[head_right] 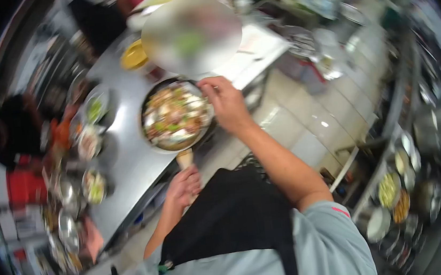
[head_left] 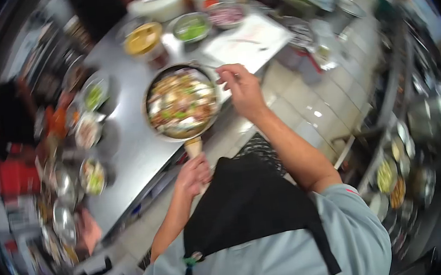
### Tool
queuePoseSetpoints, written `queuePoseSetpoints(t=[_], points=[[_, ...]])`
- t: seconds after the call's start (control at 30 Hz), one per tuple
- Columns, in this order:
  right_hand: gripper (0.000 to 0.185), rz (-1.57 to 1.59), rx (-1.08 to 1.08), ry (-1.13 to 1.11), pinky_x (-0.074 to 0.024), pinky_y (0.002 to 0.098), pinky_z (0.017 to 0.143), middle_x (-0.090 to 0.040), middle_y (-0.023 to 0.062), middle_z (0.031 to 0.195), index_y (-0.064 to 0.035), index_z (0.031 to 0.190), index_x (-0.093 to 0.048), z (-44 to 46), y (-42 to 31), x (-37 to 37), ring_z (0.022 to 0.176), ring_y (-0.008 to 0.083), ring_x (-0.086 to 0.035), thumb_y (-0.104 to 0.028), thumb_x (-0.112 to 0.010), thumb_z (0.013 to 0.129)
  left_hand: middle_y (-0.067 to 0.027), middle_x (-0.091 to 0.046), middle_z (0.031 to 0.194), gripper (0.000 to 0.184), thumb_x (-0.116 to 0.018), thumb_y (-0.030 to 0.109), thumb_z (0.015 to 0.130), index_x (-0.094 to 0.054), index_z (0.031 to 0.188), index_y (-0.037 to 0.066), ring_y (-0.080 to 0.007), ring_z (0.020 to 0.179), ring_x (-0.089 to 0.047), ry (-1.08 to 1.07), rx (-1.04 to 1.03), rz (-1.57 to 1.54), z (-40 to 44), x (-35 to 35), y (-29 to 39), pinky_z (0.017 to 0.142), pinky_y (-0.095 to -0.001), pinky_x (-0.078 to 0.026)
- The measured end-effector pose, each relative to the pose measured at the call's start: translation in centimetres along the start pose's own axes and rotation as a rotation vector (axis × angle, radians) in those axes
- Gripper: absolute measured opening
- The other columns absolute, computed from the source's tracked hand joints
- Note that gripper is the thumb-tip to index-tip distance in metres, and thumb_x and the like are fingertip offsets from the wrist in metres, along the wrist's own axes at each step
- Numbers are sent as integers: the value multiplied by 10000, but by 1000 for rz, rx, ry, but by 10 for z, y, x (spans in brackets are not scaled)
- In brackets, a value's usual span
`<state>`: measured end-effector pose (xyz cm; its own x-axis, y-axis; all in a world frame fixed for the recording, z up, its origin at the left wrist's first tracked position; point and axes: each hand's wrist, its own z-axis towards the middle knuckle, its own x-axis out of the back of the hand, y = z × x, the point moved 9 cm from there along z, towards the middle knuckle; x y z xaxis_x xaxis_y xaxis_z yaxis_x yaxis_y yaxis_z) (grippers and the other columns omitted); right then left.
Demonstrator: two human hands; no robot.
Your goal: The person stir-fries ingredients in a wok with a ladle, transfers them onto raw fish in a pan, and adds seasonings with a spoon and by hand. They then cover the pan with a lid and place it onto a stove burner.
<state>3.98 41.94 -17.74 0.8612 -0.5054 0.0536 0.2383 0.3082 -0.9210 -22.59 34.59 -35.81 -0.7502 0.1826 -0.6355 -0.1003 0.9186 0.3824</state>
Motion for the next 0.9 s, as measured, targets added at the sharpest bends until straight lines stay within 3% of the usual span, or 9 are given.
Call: queuePoseSetpoints(t=[0.07,0.1,0.17,0.23,0.37,0.4,0.53,0.73,0.9], points=[[254,48,-115,115,-535,265,715,-685,65,983,-27,1164,-680,-16,5,53,846,126,-664,-230,-567,1062,83,-330,564,263,-562,322,1068,-513,859,171,-53,415,-319,-6,-25,38,-2,9,2,382,-248,-284],[259,122,-180,169,-531,260,704,-677,55,962,-18,1169,-663,-30,7,86,837,114,-660,-234,-560,1068,96,-321,576,256,-569,317,1066,-513,859,178,-38,414,-298,120,-38,119,-8,1,4,371,-232,-253],[267,305,-228,298,-537,270,672,-640,43,900,-16,1163,-629,-60,15,152,768,106,-640,-257,-555,1073,81,-359,618,232,-580,280,1059,-509,872,164,-45,437,-325,134,-80,319,-4,13,11,379,-238,-271],[251,343,-259,544,-549,284,646,-631,44,881,-30,1128,-631,-109,17,232,739,117,-641,-263,-558,1070,59,-370,683,177,-518,255,1083,-505,937,155,-55,473,-331,325,-159,370,-6,31,16,401,-229,-293],[261,230,-194,986,-557,292,616,-639,53,873,-50,1104,-627,-233,-1,356,729,129,-652,-295,-546,1073,36,-343,692,115,-444,222,1103,-494,1040,139,-58,476,-298,-305,77,92,-5,5,10,414,-210,-311],[265,196,-166,1104,-557,289,611,-639,52,867,-55,1112,-626,-270,-14,380,724,130,-653,-304,-543,1074,35,-347,691,107,-444,216,1102,-490,1051,134,-55,474,-295,-317,90,100,-3,3,10,411,-209,-310],[254,124,-24,1472,-552,282,586,-629,41,860,-56,1155,-607,-389,-80,429,711,129,-643,-289,-544,1073,35,-355,678,90,-451,194,1093,-482,1055,119,-47,461,-284,-305,134,85,-5,1,14,403,-208,-308],[231,-166,153,1767,-526,282,537,-605,29,823,-44,1108,-603,-483,-126,488,679,109,-602,-257,-526,1063,39,-345,640,76,-473,175,1073,-496,1031,115,-44,418,-269,-205,197,182,-6,-49,21,367,-219,-294],[265,-411,32,1779,-537,263,557,-617,34,861,-26,1164,-619,-500,-153,509,695,108,-621,-244,-499,1076,42,-333,620,92,-450,167,1071,-507,1035,105,-52,395,-272,-259,305,319,24,-94,16,344,-230,-278]])
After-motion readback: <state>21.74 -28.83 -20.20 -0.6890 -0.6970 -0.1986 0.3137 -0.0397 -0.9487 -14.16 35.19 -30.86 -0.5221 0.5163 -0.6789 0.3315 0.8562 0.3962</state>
